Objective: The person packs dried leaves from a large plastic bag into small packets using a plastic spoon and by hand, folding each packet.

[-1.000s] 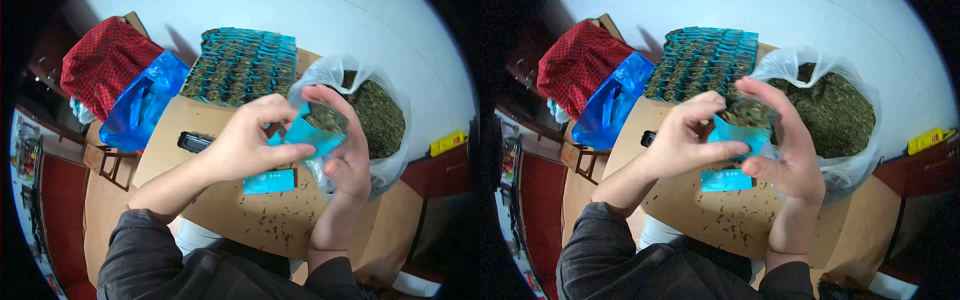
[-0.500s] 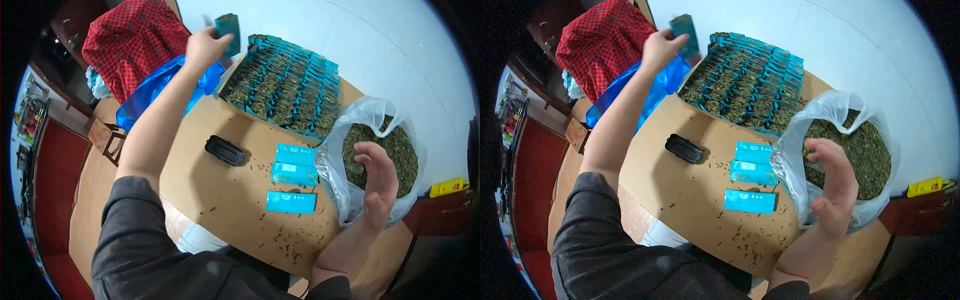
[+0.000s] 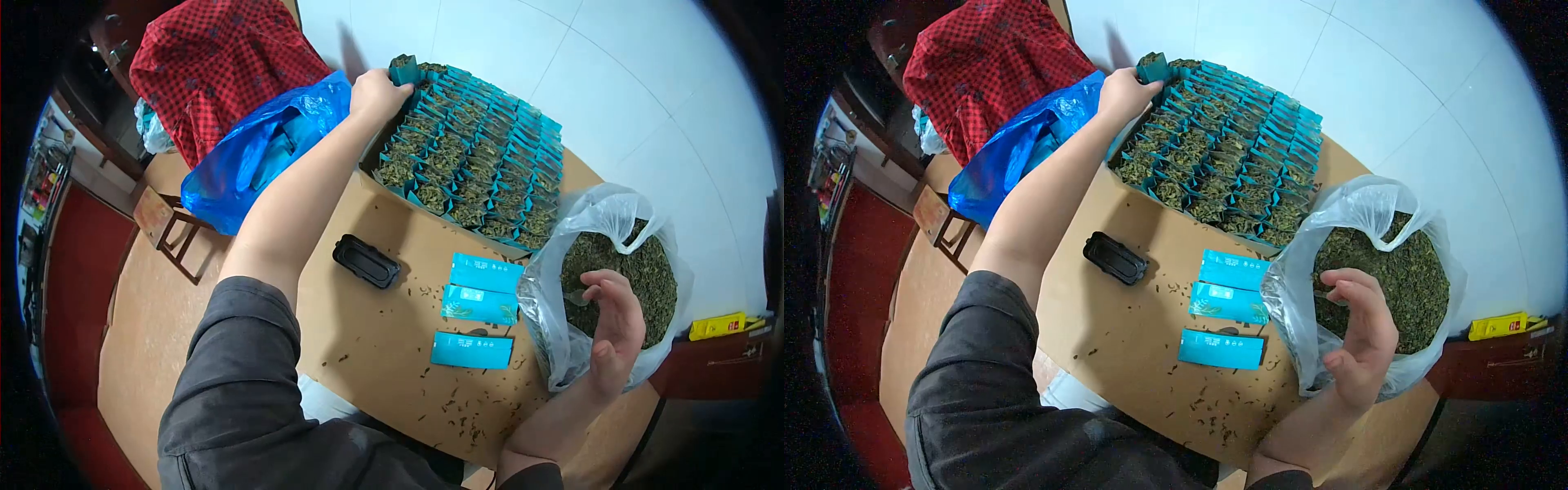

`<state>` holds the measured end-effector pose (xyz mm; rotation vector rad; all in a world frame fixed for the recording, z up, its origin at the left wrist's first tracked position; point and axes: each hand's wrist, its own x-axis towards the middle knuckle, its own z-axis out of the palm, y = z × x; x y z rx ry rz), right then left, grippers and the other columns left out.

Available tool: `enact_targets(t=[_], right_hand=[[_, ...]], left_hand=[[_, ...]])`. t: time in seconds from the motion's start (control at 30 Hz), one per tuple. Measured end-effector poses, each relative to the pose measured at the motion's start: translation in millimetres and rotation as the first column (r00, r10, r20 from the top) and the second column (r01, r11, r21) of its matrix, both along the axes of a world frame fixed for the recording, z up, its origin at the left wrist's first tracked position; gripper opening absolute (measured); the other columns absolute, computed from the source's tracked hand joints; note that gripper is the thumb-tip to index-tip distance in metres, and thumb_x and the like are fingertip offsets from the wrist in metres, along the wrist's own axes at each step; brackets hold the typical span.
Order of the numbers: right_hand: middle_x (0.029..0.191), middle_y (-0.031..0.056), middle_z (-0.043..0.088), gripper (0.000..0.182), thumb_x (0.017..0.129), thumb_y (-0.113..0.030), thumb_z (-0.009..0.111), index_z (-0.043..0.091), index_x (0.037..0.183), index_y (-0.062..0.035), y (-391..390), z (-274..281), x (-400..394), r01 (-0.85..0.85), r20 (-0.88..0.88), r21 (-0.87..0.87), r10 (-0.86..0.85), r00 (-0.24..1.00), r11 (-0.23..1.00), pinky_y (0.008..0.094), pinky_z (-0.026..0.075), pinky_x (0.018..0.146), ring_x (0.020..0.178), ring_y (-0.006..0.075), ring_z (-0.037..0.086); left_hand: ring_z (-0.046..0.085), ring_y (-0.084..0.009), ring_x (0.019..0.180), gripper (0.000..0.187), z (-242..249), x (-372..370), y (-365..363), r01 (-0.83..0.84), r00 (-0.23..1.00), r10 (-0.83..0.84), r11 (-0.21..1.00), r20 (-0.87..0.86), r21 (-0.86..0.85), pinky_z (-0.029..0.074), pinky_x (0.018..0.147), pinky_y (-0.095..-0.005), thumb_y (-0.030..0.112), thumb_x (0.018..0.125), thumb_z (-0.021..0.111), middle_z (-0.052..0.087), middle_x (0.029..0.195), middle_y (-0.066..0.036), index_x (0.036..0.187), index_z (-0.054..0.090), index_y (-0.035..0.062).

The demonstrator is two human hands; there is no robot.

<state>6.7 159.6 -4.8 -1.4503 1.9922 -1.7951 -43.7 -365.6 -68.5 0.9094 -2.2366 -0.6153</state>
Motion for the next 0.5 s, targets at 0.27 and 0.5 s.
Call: enact_targets(t=[0.27, 0.5], right_hand=[[0.140, 0.0257, 0.061, 0.083, 0.094, -0.058, 0.083, 0.061, 0.146, 0.0029, 3.8, -0.5, -3.0, 0.009, -0.001, 0.008, -0.009, 1.000, 1.000, 0.0400, 0.047, 0.101, 0.128, 0.0301, 0.060], [0.140, 0.0238, 0.066, 0.077, 0.091, -0.051, 0.088, 0.065, 0.139, 0.0055, 2.1, -1.0, -3.1, 0.044, 0.041, -0.018, -0.043, 0.998, 0.999, 0.0385, 0.048, 0.104, 0.128, 0.0288, 0.063]], left_hand=[[0.079, -0.0356, 0.096, 0.083, 8.9, 8.3, -11.2, 0.333, 0.942, -0.335, 0.927, 0.018, -0.170, 0.062, 0.090, -0.0448, 0.019, 0.094, 0.076, 0.074, 0.131, -0.027, 0.168, 0.040, 0.0085], [0.064, -0.0439, 0.133, 0.068, -12.5, -3.3, -20.7, 0.497, 0.848, -0.525, 0.746, 0.068, -0.443, 0.050, 0.114, -0.0491, 0.007, 0.103, 0.056, 0.049, 0.165, -0.026, 0.168, 0.038, 0.0068]])
